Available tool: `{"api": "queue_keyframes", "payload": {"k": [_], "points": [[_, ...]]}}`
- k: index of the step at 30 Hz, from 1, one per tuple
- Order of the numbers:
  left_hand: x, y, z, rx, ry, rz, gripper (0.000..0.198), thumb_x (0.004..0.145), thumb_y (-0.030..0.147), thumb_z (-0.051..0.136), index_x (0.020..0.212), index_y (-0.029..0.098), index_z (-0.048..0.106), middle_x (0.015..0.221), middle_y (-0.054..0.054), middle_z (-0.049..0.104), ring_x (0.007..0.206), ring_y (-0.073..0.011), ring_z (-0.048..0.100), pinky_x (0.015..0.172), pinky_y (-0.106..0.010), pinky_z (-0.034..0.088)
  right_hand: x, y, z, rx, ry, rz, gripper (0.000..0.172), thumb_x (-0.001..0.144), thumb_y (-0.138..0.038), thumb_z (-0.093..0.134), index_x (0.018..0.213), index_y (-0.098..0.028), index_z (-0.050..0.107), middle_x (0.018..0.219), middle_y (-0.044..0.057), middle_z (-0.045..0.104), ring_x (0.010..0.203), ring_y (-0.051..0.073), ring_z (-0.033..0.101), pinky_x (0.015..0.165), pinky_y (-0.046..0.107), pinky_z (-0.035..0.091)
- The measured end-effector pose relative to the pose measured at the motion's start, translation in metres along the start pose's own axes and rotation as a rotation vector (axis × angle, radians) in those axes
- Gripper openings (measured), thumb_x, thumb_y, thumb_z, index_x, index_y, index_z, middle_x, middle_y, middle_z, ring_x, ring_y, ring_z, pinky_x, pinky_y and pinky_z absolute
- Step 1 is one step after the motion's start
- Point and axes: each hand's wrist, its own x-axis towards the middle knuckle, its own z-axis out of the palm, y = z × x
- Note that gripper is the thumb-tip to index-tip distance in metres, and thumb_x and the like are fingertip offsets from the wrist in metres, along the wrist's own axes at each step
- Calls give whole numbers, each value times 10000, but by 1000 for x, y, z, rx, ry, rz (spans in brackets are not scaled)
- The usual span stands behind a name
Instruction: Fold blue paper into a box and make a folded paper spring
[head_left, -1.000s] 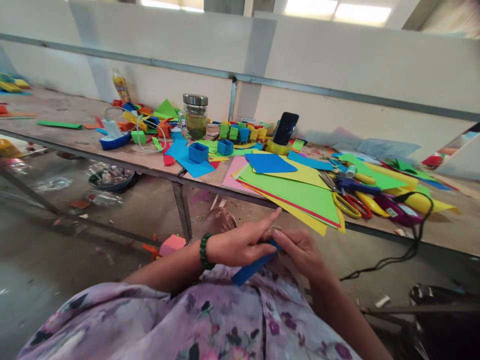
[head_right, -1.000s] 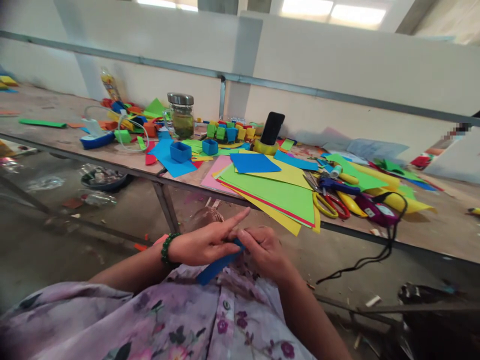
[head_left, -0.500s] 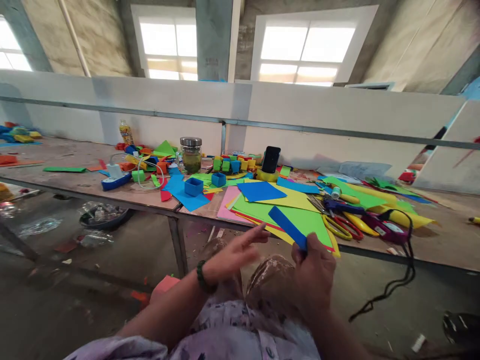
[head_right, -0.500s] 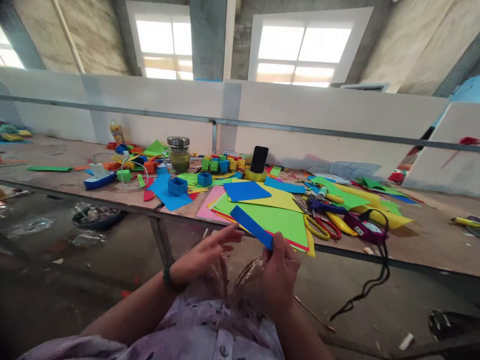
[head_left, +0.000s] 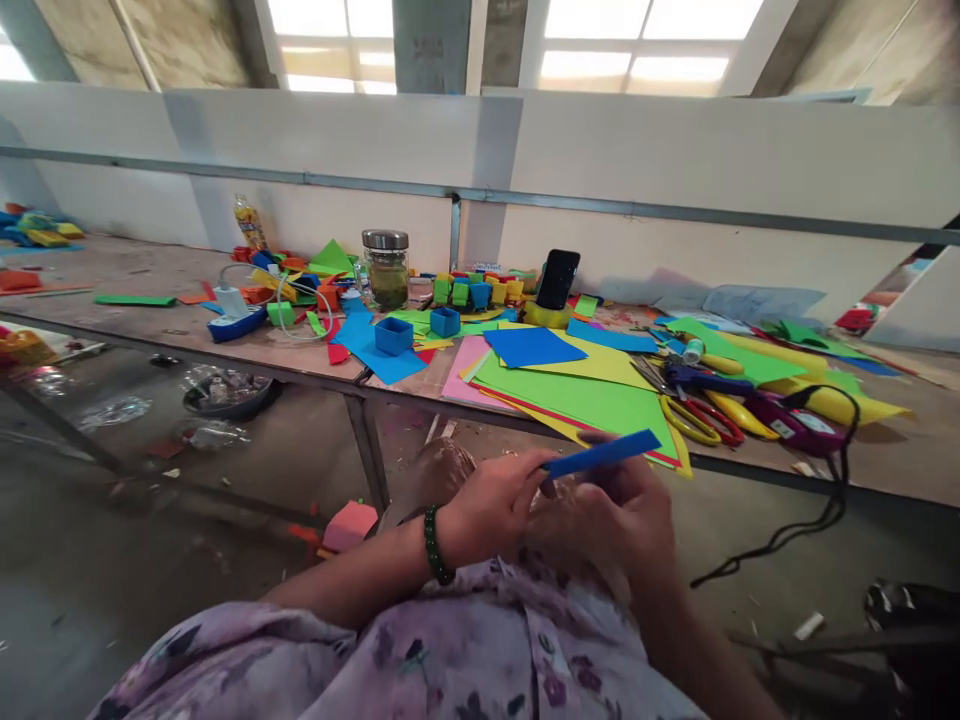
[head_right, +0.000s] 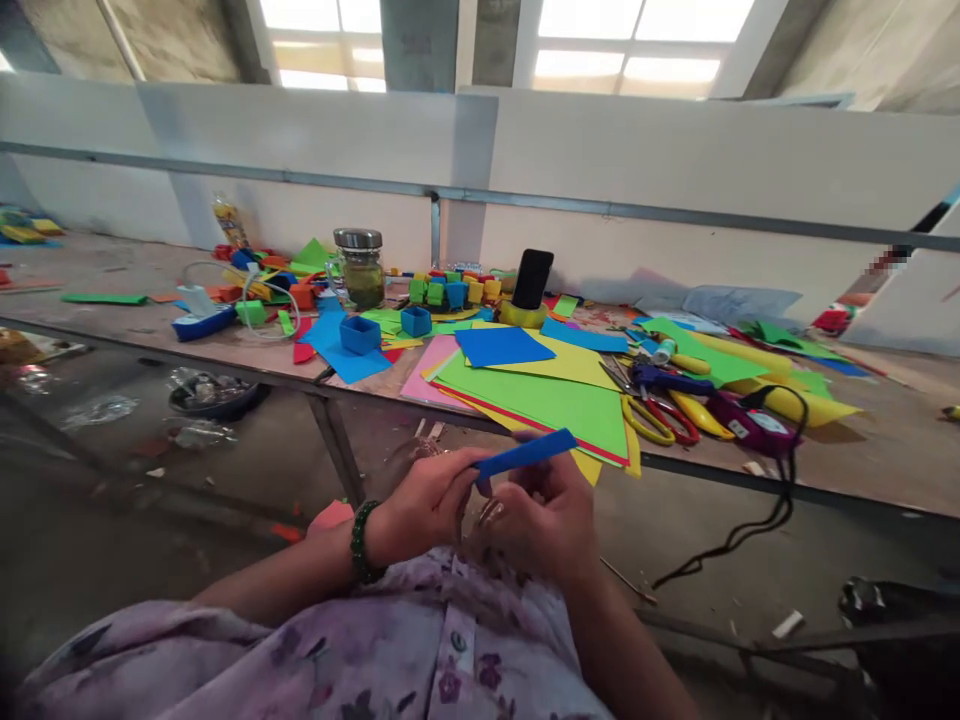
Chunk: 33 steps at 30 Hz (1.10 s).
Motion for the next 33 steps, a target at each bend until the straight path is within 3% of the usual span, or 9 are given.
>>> {"api": "queue_keyframes", "payload": {"k": [3, 5, 7, 15, 23, 28, 33], "points": [[-1, 1, 1, -74, -35, 22, 412, 923, 245, 411, 1308, 126, 496, 1142, -136, 642, 1007, -205, 606, 898, -320, 472, 5, -12, -4, -7, -108, -111, 113, 740, -271, 738, 789, -198, 668, 717, 6, 657, 622, 141, 610, 544, 251, 500], [-1, 2, 1, -186, -76, -57, 436, 904, 240, 444, 1317, 106, 478, 1027, -123, 661, 858, -178, 624, 785, -289, 501, 3, -16, -3, -78, -111, -228, 26, 783, -210, 700, 795, -207, 677, 754, 13, 664, 684, 148, 626, 608, 268, 522], [0, 3, 0, -291, -106, -133, 393, 894, 249, 468, 1249, 93, 529, 868, -83, 654, 704, -141, 600, 669, -249, 493, 0, -16, -1, -159, -95, -292, 63, 798, -183, 683, 849, -217, 670, 803, 24, 671, 731, 159, 635, 641, 284, 533], [-4, 9, 3, -373, 63, -120, 244, 887, 235, 508, 1038, 95, 640, 715, -33, 621, 663, -118, 606, 656, -208, 475, 2, -28, 0, -458, -47, -535, 122, 805, -145, 680, 868, -240, 637, 775, -10, 670, 694, 138, 635, 662, 275, 522], [-7, 12, 8, -575, 153, -163, 395, 896, 426, 532, 1053, 84, 654, 725, -51, 627, 643, -117, 602, 629, -209, 492, 3, -24, 3, -377, 44, -495, 125, 768, -146, 713, 839, -239, 671, 759, -1, 680, 670, 152, 633, 639, 294, 527], [-8, 11, 10, -523, 199, -136, 366, 911, 403, 519, 1061, 100, 659, 739, -55, 640, 670, -122, 606, 662, -215, 498, 3, -26, 7, -245, 40, -453, 146, 738, -127, 733, 806, -241, 672, 718, -7, 673, 631, 146, 622, 596, 279, 528], [-10, 9, 14, -510, 294, -123, 323, 908, 382, 528, 996, 96, 649, 687, -45, 643, 623, -124, 615, 629, -216, 504, 1, -28, 8, -292, 71, -432, 96, 745, -171, 741, 781, -244, 691, 701, 13, 687, 584, 152, 621, 546, 280, 538]]}}
